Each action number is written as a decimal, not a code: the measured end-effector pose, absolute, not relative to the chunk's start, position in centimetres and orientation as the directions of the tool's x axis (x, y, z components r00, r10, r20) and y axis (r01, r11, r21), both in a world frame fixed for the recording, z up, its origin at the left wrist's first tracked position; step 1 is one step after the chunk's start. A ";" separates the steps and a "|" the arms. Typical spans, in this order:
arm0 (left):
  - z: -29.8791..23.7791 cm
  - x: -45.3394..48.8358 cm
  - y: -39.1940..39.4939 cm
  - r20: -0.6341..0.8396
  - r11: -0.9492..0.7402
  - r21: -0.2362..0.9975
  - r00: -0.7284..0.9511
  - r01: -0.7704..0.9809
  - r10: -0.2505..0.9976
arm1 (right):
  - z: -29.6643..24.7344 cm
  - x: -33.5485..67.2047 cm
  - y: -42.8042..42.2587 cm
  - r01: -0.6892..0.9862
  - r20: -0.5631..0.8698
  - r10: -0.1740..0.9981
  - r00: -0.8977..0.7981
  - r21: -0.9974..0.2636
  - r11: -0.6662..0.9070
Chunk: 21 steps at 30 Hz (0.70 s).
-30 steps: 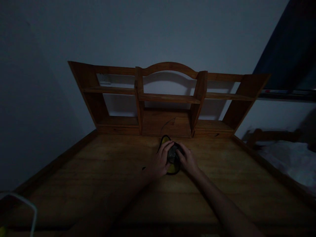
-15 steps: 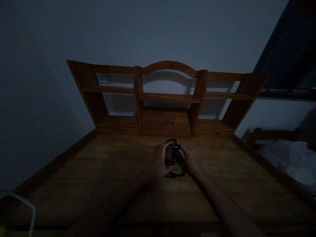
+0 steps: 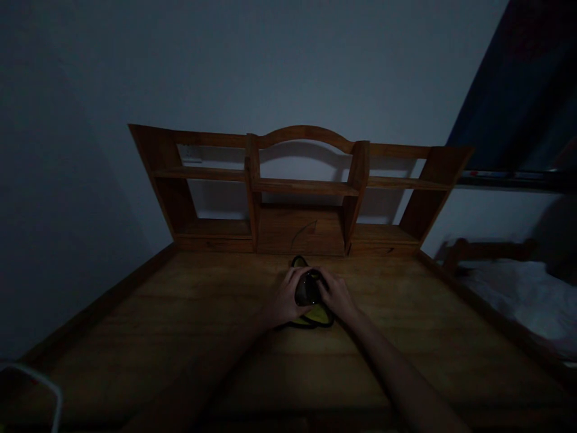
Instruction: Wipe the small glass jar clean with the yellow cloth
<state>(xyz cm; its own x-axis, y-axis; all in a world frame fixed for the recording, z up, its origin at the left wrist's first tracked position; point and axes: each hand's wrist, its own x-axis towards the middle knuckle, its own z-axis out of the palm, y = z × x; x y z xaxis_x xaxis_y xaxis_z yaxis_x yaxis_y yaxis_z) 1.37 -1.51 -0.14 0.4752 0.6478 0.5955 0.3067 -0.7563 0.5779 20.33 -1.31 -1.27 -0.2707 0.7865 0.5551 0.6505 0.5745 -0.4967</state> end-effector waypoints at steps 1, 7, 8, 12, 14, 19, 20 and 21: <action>-0.1 1.4 -1.6 0.597 -0.760 0.576 0.480 0.301 0.643 | -1.4 20.3 -1.3 0.654 0.559 0.788 -0.258 -0.500 0.569; -0.2 1.8 -1.7 0.629 -0.784 0.549 0.474 0.290 0.616 | -1.9 20.0 -0.8 0.591 0.569 0.806 -0.163 -0.597 0.542; -0.4 1.8 -1.6 0.638 -0.785 0.540 0.461 0.304 0.617 | -2.0 19.9 -0.6 0.573 0.567 0.811 -0.142 -0.621 0.534; -1.1 2.0 -0.9 0.693 -0.791 0.475 0.390 0.386 0.606 | -2.4 19.4 0.2 0.480 0.521 0.850 -0.082 -0.727 0.492; -1.4 1.9 -0.6 0.705 -0.783 0.442 0.370 0.439 0.605 | -2.5 19.2 0.5 0.426 0.494 0.865 -0.084 -0.767 0.480; -1.5 1.4 -0.4 0.734 -0.753 0.388 0.316 0.531 0.601 | -2.2 19.0 0.3 0.353 0.468 0.879 -0.092 -0.810 0.468; -1.3 1.2 -0.4 0.747 -0.748 0.377 0.299 0.546 0.594 | -2.2 19.0 0.2 0.339 0.461 0.883 -0.088 -0.820 0.461; -1.1 1.0 -0.5 0.756 -0.741 0.364 0.285 0.565 0.589 | -2.2 19.0 0.1 0.317 0.452 0.888 -0.080 -0.834 0.453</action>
